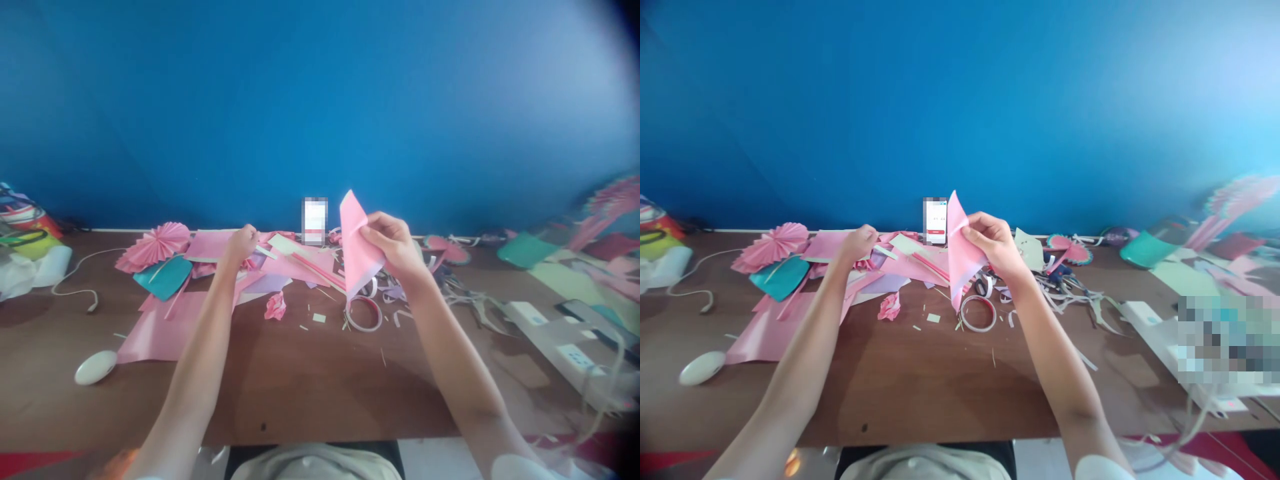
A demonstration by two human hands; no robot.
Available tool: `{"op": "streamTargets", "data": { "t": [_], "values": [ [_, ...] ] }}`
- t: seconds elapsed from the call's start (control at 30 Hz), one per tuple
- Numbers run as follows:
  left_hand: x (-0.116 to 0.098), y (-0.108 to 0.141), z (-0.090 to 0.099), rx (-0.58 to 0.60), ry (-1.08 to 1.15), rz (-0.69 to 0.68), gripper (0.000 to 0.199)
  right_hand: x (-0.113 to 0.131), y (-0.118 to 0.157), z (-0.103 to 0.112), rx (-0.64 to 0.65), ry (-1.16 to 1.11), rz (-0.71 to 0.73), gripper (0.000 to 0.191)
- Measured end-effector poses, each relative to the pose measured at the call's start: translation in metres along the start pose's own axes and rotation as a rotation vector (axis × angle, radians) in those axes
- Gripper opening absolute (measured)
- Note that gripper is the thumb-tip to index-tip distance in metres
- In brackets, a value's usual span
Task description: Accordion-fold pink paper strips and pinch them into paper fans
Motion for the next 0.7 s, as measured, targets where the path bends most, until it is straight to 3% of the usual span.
{"op": "streamTargets", "data": {
  "t": [0.07,0.13,0.23,0.3,0.4,0.53,0.7],
  "values": [
    [-0.015,-0.001,0.003,-0.176,-0.011,0.06,0.03,0.002,0.002,-0.006,0.087,-0.021,-0.011,0.023],
    [-0.045,0.003,0.0,-0.203,0.096,-0.004,0.034,0.005,0.004,-0.011,0.176,-0.018,-0.024,0.026],
    [-0.1,0.016,-0.016,0.128,0.486,-0.219,0.046,0.008,0.005,-0.014,0.26,0.033,-0.044,0.03],
    [-0.125,0.026,-0.022,0.299,0.637,-0.294,0.047,0.01,0.004,-0.011,0.25,0.112,-0.031,0.031],
    [-0.133,0.032,-0.028,0.424,0.701,-0.297,0.048,0.011,0.001,-0.004,0.176,0.254,0.006,0.031],
    [-0.122,0.03,-0.03,0.506,0.794,-0.259,0.059,0.007,-0.003,0.002,0.065,0.319,-0.009,0.032],
    [-0.122,0.034,-0.026,0.511,0.617,-0.178,0.049,-0.005,-0.006,0.007,-0.052,0.321,-0.044,0.033]
  ]
}}
Point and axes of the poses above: each hand's wrist, its own y-axis away from the middle knuckle, its own z-axis out of the back of the hand, x = y × z, the point moved 4 cm from there along -y, towards the middle knuckle, and after that the axes turned 5 degrees about z, right-handed, at the moved point
